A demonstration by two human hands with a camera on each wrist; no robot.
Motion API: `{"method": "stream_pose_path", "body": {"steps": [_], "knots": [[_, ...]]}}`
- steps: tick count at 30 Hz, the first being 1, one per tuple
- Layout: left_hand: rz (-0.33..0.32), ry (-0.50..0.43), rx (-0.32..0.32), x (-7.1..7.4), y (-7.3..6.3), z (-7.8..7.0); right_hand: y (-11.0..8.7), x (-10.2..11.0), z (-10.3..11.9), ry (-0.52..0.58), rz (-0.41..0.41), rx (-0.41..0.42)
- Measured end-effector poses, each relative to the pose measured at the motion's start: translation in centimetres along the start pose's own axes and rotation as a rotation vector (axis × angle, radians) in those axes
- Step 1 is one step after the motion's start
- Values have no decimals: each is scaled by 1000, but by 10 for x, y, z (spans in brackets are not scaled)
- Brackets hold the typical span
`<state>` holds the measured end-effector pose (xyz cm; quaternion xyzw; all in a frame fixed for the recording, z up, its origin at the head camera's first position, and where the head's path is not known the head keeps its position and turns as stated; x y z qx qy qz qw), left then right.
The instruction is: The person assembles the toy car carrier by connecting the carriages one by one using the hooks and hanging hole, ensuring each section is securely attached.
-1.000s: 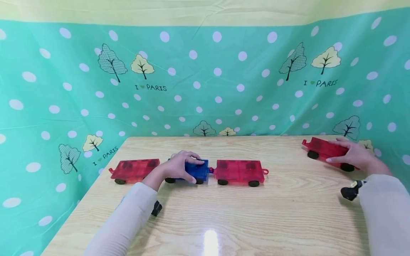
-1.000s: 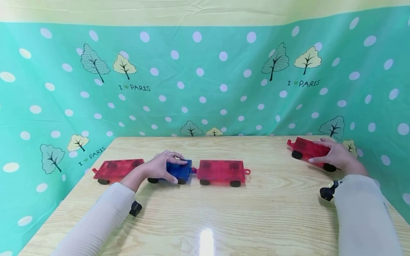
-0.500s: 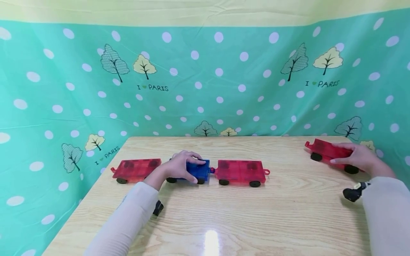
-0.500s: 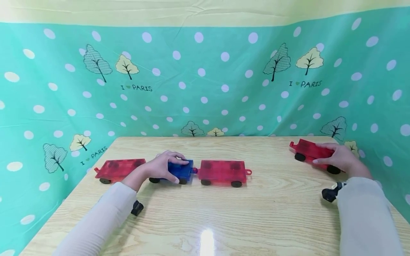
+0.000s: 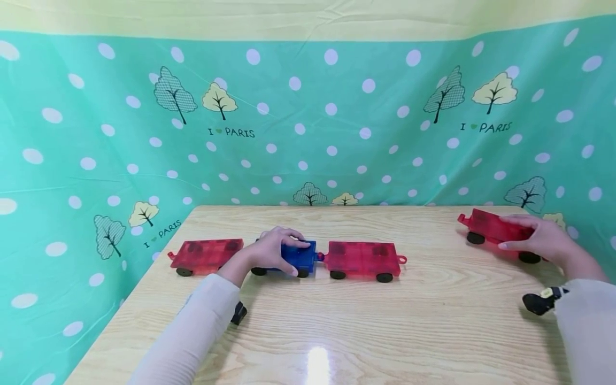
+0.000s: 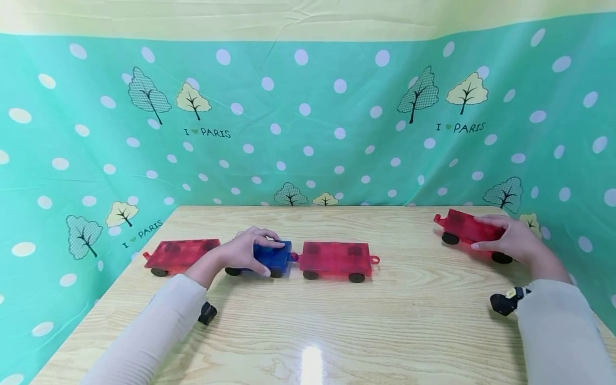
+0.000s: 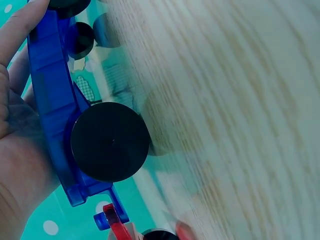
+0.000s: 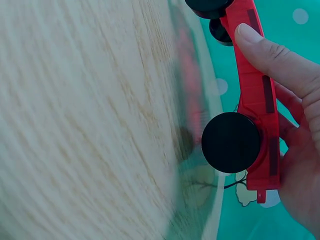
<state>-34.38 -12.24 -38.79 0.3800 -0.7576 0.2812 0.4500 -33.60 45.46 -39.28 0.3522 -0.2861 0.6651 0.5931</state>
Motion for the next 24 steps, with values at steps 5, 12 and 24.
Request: {"method": "stream_pose_path", "body": {"steps": [5, 12, 24], "knots": [[0, -10, 1, 1, -1, 0, -2, 0, 7, -9, -17, 21], [6, -13, 8, 0, 0, 1, -9, -3, 17, -55, -16, 60], [10, -21, 21, -1, 0, 4, -16, -14, 42, -39, -52, 171]]}}
Point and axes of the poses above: each hand's wrist, its own y-axis towards the middle knuckle, its own x-axis out of the back of the hand, z = x × y, the point moved 7 cm from there along y, towards the middle knuckle, and after that the axes turned 5 degrees about x, right-handed, at the moved point
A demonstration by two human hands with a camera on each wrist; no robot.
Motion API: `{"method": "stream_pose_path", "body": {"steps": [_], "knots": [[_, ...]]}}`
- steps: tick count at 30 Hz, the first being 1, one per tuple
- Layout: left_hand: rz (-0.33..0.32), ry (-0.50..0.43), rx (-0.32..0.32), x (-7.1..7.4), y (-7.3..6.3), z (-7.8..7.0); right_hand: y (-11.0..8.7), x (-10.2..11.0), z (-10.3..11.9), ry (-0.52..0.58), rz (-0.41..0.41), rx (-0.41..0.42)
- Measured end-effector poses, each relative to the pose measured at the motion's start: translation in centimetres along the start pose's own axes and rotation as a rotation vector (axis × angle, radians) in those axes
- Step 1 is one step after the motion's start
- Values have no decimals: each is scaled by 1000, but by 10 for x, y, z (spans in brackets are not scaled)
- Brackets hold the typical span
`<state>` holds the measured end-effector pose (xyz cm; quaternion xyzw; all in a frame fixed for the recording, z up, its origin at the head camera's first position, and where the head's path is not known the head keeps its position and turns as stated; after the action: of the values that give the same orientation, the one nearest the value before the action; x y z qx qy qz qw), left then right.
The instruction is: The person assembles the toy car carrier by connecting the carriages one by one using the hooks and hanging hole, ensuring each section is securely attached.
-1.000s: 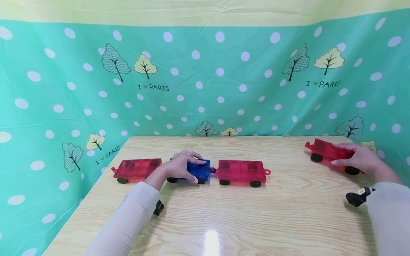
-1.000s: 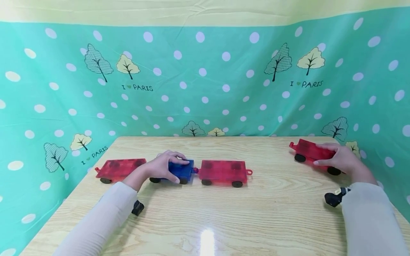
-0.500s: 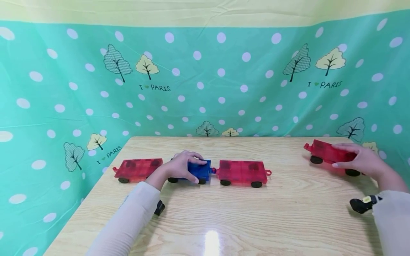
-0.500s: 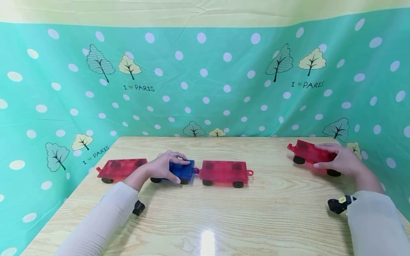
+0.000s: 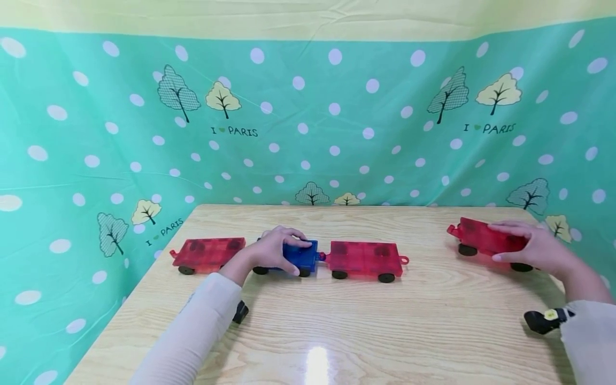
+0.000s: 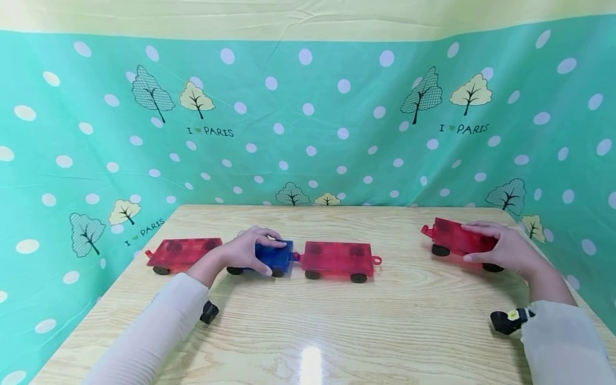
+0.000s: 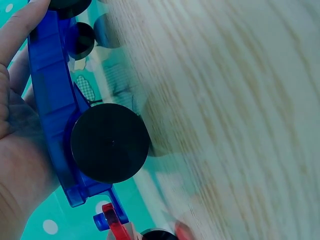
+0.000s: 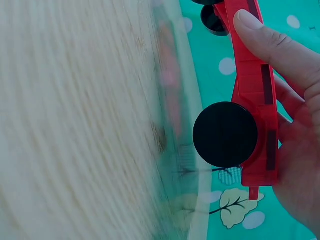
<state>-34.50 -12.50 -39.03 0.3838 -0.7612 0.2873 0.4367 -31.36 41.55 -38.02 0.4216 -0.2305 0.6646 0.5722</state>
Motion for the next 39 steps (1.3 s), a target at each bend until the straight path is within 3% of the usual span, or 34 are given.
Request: {"method": "stream_pose_path", "body": {"steps": [9, 24, 39], "knots": [[-21, 12, -4, 1, -2, 0, -4, -3, 25, -37, 7, 40], [-25, 28, -22, 2, -1, 0, -11, -15, 54, 13, 4, 146], [-32, 4, -19, 2, -1, -1, -15, -20, 66, 41, 40, 137]]}}
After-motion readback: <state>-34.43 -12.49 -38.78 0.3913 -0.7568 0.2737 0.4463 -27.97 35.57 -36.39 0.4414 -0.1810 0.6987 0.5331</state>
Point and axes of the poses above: each hand's wrist, its own y-axis towards the middle knuckle, its own x-axis out of the back of the hand, z = x × y, the point moved 7 cm from there along y, towards the middle knuckle, and after that the axes turned 5 degrees about x, right-handed, at the moved point
